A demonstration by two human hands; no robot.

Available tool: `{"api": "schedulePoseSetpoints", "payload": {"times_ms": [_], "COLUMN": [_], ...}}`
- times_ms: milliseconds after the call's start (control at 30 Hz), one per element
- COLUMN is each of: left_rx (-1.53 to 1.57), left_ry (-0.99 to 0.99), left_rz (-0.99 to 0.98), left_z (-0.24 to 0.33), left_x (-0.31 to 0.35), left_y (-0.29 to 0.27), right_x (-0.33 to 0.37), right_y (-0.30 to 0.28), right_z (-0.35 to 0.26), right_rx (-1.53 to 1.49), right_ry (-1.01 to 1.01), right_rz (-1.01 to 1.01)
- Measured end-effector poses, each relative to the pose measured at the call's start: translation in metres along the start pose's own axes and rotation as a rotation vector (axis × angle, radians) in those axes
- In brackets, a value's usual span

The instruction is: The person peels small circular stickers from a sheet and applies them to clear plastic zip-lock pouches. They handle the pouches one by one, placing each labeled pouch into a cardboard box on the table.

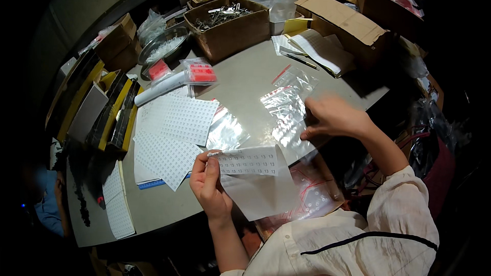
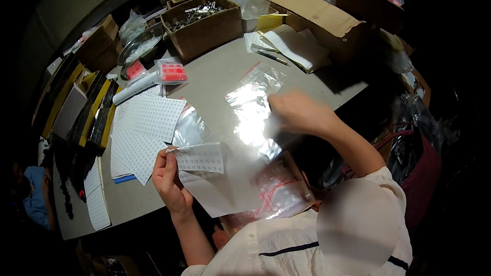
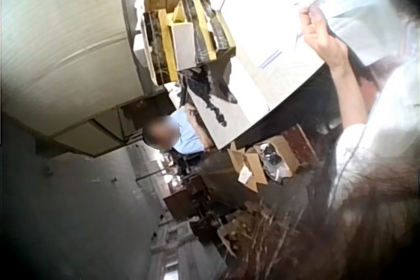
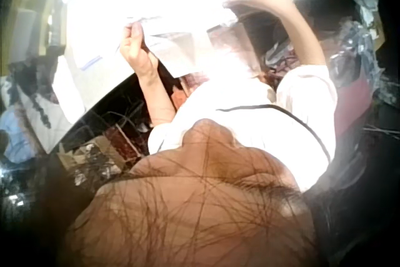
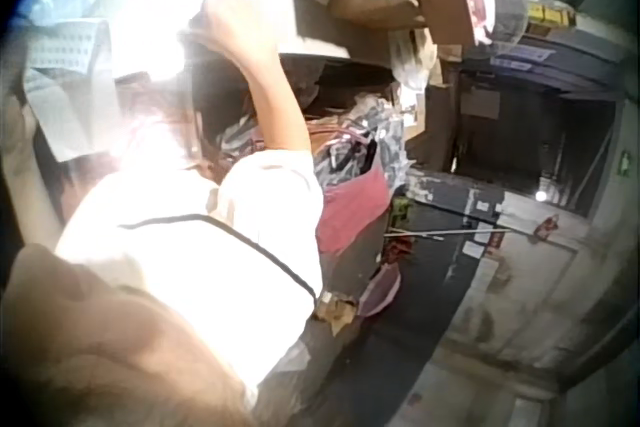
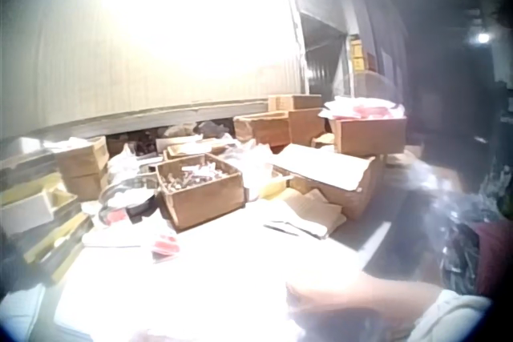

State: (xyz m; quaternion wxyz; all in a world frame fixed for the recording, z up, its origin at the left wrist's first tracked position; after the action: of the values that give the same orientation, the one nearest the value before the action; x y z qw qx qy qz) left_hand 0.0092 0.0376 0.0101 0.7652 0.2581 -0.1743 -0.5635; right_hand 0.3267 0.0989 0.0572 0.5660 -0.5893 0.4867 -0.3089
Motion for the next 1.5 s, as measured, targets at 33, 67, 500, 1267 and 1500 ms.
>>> {"api": "schedulePoseSetpoints", "payload": {"times_ms": [33, 67, 500, 1267, 1500], "left_rx": [-0.017, -0.032, -0.407, -0.559, -0.546], "left_ry": [-0.001, -0.003, 0.026, 0.071, 0.070], "left_rz": [0.015, 0.024, -0.066, -0.078, -0.042], "left_z": [0.000, -0.002, -0.004, -0.007, -0.007], "left_x": [0.000, 0.000, 0.005, 0.005, 0.007], "left_y": [0.000, 0.002, 0.011, 0.010, 0.008], "right_x": [0.011, 0.017, -0.009, -0.004, -0.012], "right_y": [-0.002, -0.005, -0.016, 0.019, -0.015], "right_z": [-0.008, -0.016, -0.113, -0.129, -0.084], "right_rx": [0.032, -0.046, -0.503, -0.266, -0.564], "right_ry": [-0.055, -0.070, -0.406, -0.651, -0.466], "right_rz": [-0.013, -0.083, 0.190, 0.545, 0.303]}}
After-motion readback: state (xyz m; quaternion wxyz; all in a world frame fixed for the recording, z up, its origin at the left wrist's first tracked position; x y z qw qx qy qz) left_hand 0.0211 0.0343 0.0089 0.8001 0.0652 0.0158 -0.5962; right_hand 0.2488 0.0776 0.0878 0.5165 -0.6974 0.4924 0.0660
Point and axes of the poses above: each hand's wrist, its own x-axis away from the middle knuckle, its own y-axis out of the palm, z = x × y, the point moved 3 cm from there along -x, towards the middle knuckle, and after that the axes turned 14 degrees about z, right-handed, at the moved point
